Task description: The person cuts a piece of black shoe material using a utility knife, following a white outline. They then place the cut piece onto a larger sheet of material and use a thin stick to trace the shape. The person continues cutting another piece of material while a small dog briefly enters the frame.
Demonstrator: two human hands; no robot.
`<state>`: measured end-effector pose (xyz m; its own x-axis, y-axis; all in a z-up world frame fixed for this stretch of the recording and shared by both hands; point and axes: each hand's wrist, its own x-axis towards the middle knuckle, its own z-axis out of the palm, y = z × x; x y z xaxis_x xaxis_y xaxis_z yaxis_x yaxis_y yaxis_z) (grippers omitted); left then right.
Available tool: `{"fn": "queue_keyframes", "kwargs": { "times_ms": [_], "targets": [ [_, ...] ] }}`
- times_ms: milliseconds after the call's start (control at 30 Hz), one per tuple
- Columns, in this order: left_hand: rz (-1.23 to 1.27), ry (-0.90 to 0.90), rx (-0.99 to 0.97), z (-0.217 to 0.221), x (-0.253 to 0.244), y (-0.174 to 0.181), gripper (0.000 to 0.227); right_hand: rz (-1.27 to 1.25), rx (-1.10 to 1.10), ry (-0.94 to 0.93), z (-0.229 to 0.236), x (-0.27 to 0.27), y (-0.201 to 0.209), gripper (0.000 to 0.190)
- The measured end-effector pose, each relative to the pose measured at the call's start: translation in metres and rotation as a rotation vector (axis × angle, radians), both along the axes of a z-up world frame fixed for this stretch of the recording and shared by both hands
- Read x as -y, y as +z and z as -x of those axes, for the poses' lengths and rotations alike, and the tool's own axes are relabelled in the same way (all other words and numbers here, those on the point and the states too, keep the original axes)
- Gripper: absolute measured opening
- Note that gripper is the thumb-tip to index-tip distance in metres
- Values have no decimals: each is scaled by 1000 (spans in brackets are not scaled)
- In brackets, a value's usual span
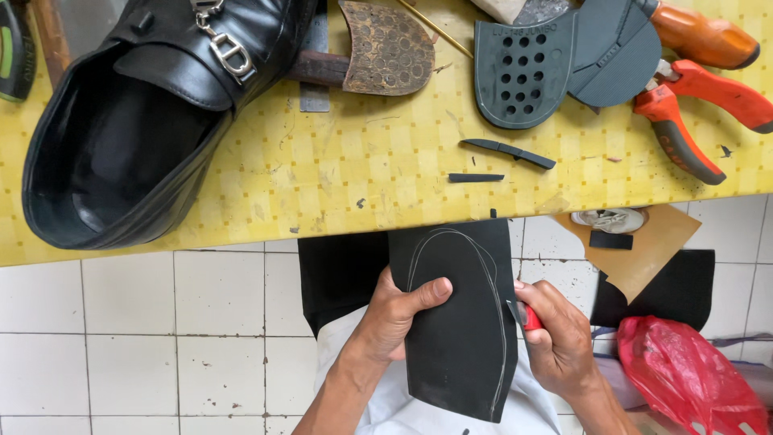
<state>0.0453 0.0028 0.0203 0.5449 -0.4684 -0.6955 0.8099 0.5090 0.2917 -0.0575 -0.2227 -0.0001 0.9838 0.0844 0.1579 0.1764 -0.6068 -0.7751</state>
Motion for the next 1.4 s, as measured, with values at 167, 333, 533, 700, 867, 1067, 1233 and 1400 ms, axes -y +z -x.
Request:
{"fn": "queue_keyframes", "kwargs": {
  "times_ms": [167,333,533,700,867,1067,1233,1400],
  "targets": [
    [51,-9,-4,4,3,-11,56,-3,-48,-68,11,6,-15,63],
    [92,-18,9,4,1,-18,55,-23,-31,-41,7,6,-19,60],
    [12,-51,-82,-5,4,-4,50,-14,-14,-21,-7,6,-9,60],
    [24,-98,-110,-2,0,-18,56,-31,-29,9,-10,8,-10,57],
    [35,-69,-6,-2,-6,-14,55,-27,-50,39,-12,8,-13,56],
    [70,-64,-13,-1,0,-14,59,-18,-44,30,-21,5,0,57],
    [64,-100,-36,-3,-2,-14,54,-3,-115,15,-34,-3,10,63],
    [27,-143,-58,-8,-4,-13,53,34,-122,31,-27,10,-3,64]
  ]
}}
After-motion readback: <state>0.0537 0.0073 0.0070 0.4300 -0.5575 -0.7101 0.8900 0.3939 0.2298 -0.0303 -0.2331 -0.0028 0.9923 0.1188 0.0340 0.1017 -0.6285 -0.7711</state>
